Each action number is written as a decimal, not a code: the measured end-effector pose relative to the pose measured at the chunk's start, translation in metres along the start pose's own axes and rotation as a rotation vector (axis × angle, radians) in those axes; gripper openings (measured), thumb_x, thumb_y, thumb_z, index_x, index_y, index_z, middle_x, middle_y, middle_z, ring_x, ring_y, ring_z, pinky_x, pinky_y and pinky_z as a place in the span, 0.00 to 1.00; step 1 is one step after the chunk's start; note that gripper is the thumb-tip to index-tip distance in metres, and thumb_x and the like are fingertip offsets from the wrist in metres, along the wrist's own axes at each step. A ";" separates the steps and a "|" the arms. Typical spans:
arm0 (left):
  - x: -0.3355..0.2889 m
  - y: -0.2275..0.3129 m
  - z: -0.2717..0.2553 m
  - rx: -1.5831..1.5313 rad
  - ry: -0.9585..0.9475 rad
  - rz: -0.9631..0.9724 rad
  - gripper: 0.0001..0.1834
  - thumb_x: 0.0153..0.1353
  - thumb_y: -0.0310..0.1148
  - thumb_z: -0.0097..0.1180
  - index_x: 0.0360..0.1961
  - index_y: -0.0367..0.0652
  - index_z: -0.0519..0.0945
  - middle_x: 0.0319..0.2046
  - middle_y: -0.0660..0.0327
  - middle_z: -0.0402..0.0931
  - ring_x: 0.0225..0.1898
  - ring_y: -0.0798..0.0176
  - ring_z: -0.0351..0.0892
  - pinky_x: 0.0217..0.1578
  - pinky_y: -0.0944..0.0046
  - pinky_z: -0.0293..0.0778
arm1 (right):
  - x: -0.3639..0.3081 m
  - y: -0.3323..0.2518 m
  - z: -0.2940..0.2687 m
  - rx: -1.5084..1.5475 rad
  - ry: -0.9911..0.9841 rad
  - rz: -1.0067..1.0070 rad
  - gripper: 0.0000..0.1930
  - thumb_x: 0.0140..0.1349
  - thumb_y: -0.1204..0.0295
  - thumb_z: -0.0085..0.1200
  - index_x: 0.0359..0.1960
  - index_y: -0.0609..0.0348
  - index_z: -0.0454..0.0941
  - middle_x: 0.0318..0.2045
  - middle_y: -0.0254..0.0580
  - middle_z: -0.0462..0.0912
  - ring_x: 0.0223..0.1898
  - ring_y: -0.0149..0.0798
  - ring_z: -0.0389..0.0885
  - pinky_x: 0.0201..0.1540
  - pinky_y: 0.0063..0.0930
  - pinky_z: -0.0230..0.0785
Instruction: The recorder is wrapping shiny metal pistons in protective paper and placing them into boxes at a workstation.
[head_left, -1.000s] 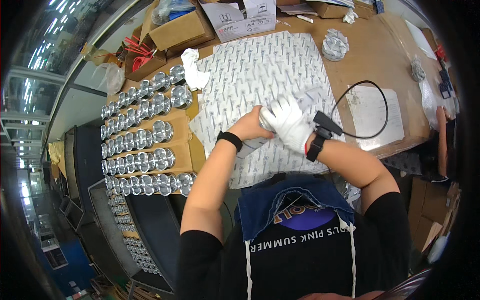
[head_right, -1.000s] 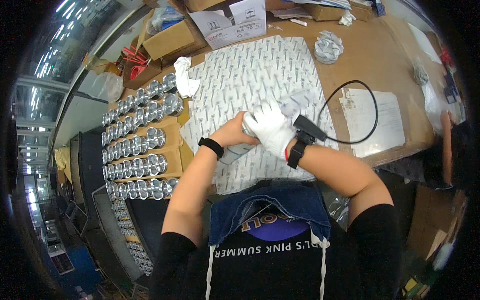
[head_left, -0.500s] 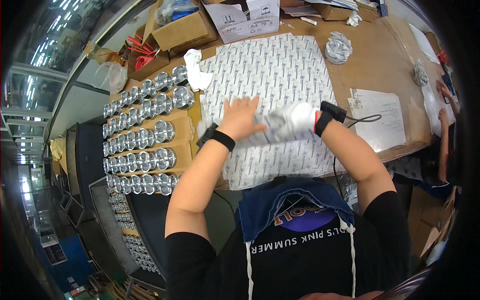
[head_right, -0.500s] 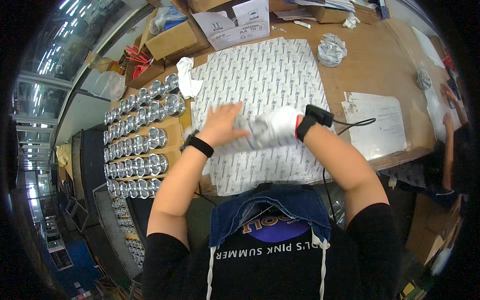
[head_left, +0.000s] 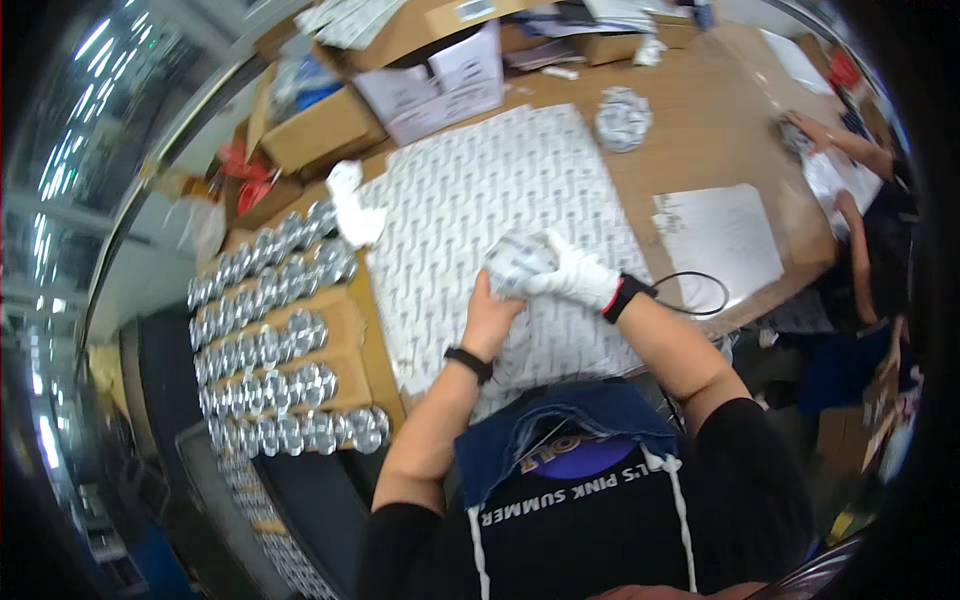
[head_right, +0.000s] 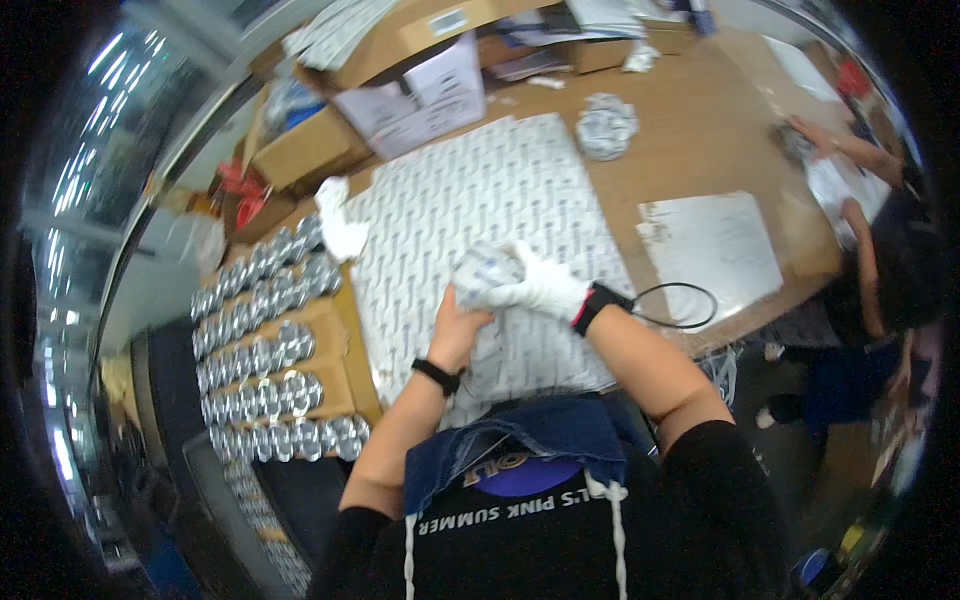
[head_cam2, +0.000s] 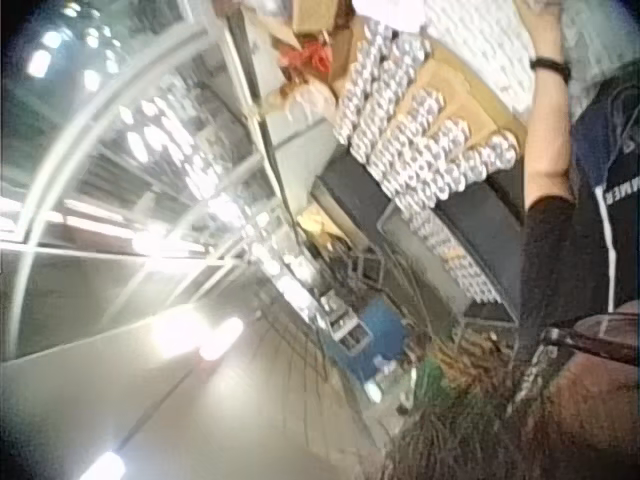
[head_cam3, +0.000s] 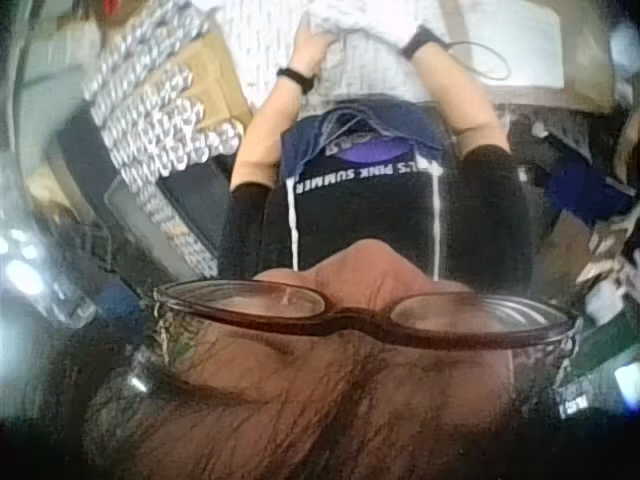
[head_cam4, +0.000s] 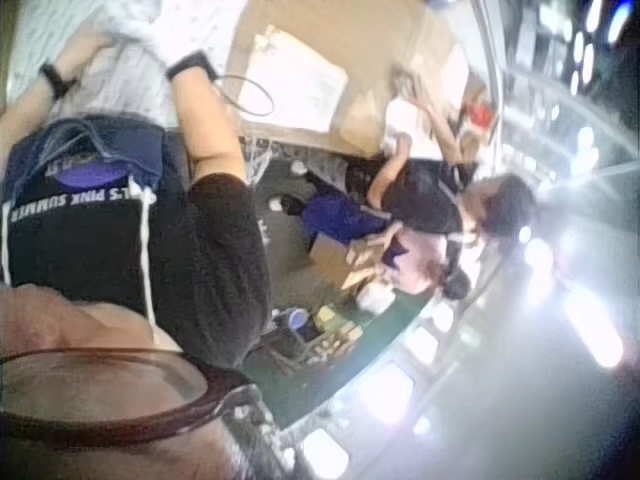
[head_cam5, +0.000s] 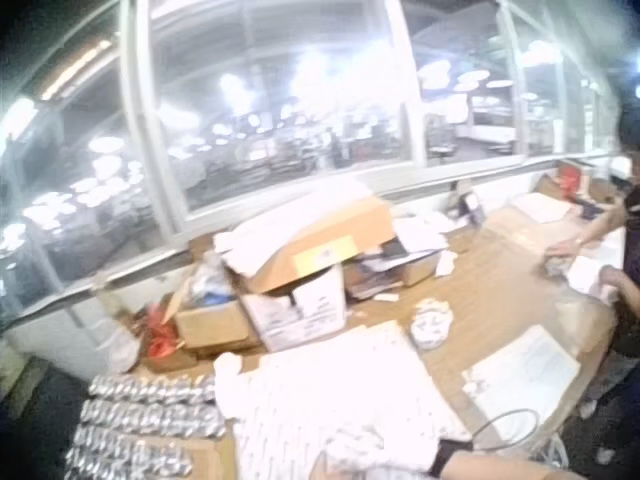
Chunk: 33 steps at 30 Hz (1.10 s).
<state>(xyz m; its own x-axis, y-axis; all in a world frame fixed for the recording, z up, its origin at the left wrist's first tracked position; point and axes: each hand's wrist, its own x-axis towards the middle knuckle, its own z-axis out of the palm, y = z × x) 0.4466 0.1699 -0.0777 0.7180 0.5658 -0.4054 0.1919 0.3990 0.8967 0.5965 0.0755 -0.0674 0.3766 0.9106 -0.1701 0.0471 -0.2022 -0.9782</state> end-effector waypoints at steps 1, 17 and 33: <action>-0.006 -0.006 0.003 -0.037 -0.003 0.153 0.36 0.44 0.11 0.51 0.58 0.41 0.61 0.46 0.58 0.72 0.46 0.61 0.73 0.45 0.65 0.71 | -0.005 -0.009 0.017 0.537 -0.020 -0.032 0.47 0.38 0.62 0.72 0.59 0.63 0.57 0.52 0.47 0.71 0.54 0.41 0.71 0.56 0.35 0.64; -0.040 0.054 0.001 -0.347 -0.193 0.311 0.44 0.52 0.45 0.63 0.64 0.44 0.53 0.55 0.54 0.66 0.57 0.54 0.67 0.58 0.55 0.62 | -0.043 -0.052 0.019 -0.411 0.305 -0.343 0.49 0.40 0.57 0.69 0.62 0.65 0.55 0.57 0.54 0.65 0.57 0.45 0.68 0.58 0.35 0.61; -0.016 -0.041 -0.021 0.331 -0.259 0.207 0.37 0.60 0.28 0.50 0.67 0.37 0.47 0.65 0.48 0.51 0.66 0.53 0.51 0.64 0.62 0.48 | -0.056 -0.014 0.030 -0.825 0.069 -0.450 0.41 0.36 0.59 0.65 0.54 0.62 0.63 0.45 0.54 0.73 0.50 0.56 0.68 0.54 0.43 0.61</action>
<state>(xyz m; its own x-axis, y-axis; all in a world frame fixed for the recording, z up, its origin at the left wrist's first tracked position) 0.4131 0.1599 -0.1113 0.8990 0.3936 -0.1919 0.1998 0.0210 0.9796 0.5469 0.0383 -0.0477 0.2168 0.9472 0.2364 0.8316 -0.0523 -0.5529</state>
